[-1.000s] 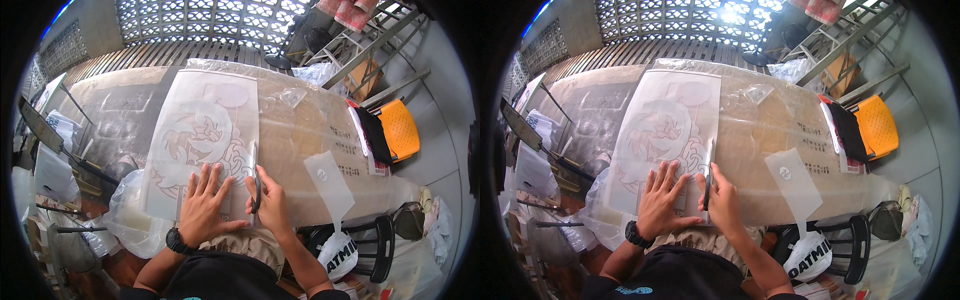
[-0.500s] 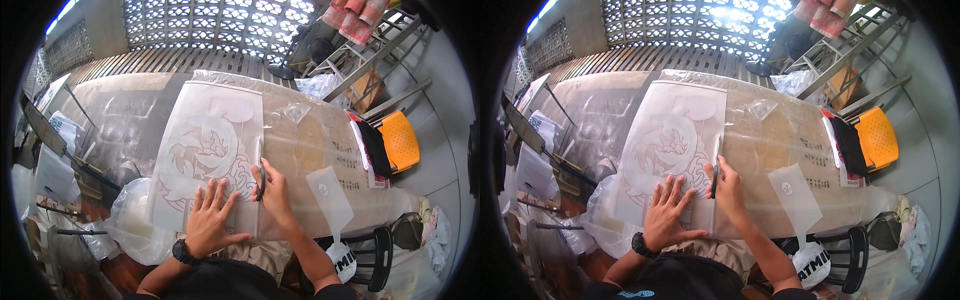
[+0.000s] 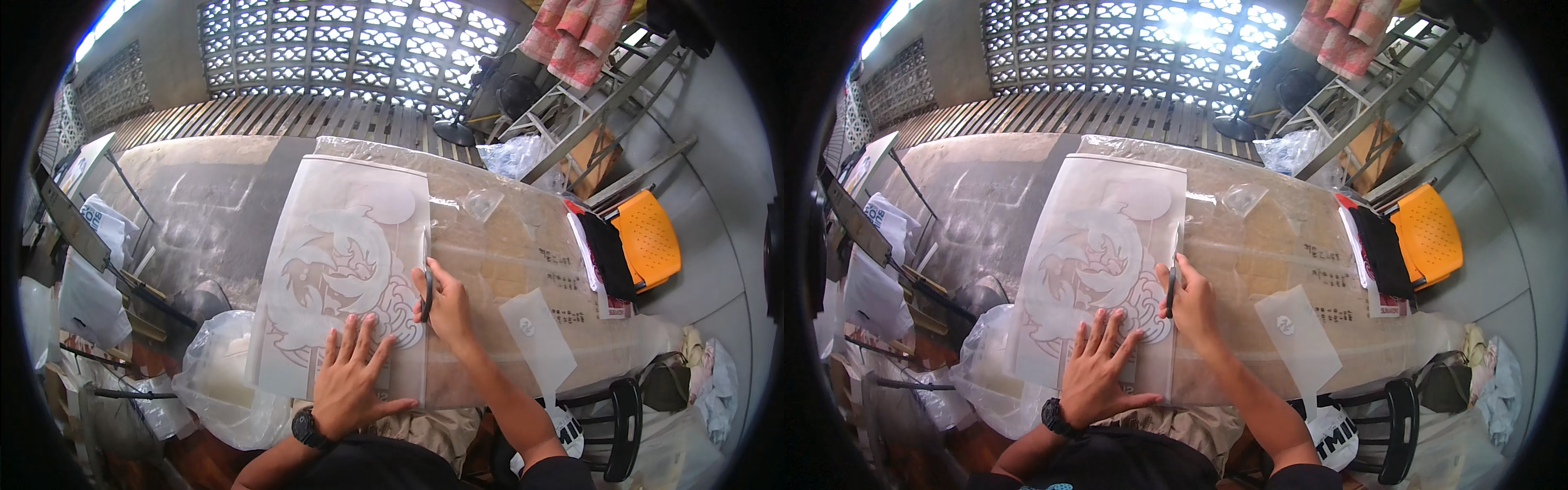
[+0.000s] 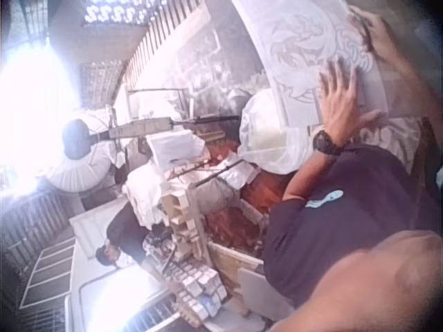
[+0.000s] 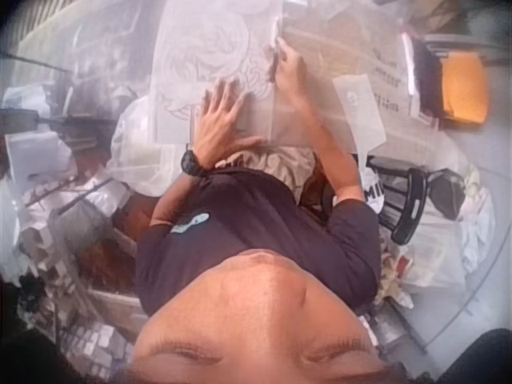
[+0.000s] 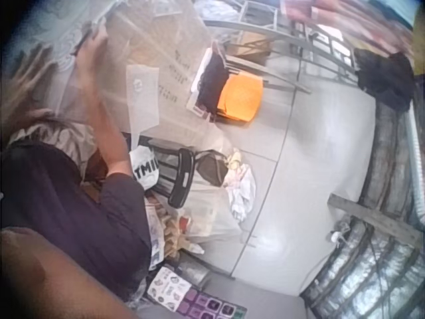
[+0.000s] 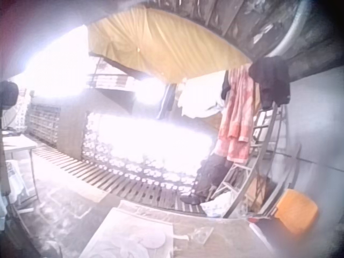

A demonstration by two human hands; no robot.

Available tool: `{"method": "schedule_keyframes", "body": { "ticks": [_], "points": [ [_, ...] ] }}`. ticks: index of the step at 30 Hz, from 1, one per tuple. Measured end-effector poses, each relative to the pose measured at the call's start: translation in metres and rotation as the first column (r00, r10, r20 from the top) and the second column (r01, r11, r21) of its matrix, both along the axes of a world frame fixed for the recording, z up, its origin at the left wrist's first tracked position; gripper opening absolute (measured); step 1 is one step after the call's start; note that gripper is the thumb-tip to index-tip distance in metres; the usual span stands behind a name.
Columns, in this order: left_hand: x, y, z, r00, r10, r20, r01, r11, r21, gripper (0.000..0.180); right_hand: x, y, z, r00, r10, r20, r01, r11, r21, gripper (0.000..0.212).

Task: The person uses scissors to cut out a circular graphic and a large red dragon-themed graphic from a white backing sheet on a table.

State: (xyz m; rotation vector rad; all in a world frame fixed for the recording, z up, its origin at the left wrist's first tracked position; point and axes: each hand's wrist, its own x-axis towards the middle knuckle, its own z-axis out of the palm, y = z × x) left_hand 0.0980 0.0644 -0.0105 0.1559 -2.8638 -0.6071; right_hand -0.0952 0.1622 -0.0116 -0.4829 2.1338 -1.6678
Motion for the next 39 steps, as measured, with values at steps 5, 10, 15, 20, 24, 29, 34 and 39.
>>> {"method": "schedule_keyframes", "body": {
  "ticks": [5, 10, 15, 20, 24, 29, 34, 39],
  "points": [
    [0.001, 0.000, 0.000, 1.000, -0.001, 0.007, 0.001, 1.000, 0.008, 0.096, -0.015, -0.007, -0.002, 1.000, -0.005, -0.018, 0.004, 1.000, -0.016, 0.078],
    [0.000, -0.001, -0.001, 1.000, 0.003, 0.010, -0.003, 1.000, 0.010, 0.100, -0.029, -0.015, -0.004, 0.999, -0.009, -0.037, 0.010, 1.000, 0.027, 0.080],
    [0.000, -0.001, -0.003, 1.000, 0.001, 0.009, -0.001, 1.000, 0.006, 0.100, -0.044, -0.023, -0.005, 0.999, -0.004, -0.038, 0.006, 0.998, 0.057, 0.081],
    [0.001, -0.002, -0.007, 1.000, -0.003, -0.016, 0.003, 1.000, 0.000, 0.100, -0.061, -0.033, -0.005, 0.996, 0.005, -0.092, -0.003, 1.000, 0.031, 0.079],
    [0.001, -0.003, -0.008, 1.000, -0.003, -0.025, 0.003, 1.000, -0.006, 0.101, -0.074, -0.039, -0.007, 0.995, 0.014, -0.102, -0.011, 0.999, 0.031, 0.079],
    [0.001, -0.003, -0.008, 1.000, -0.011, -0.021, 0.011, 1.000, -0.012, 0.101, -0.091, -0.049, -0.009, 0.994, 0.009, -0.109, -0.008, 1.000, 0.009, 0.078],
    [0.002, -0.004, -0.010, 0.999, -0.019, -0.047, 0.018, 1.000, -0.018, 0.100, -0.111, -0.060, -0.009, 0.996, -0.006, -0.086, 0.009, 0.999, 0.038, 0.080],
    [0.002, -0.005, -0.008, 0.999, -0.023, -0.034, 0.023, 1.000, 0.005, 0.101, -0.140, -0.079, -0.016, 0.994, -0.030, -0.104, 0.035, 0.998, 0.046, 0.079]
  ]
}}
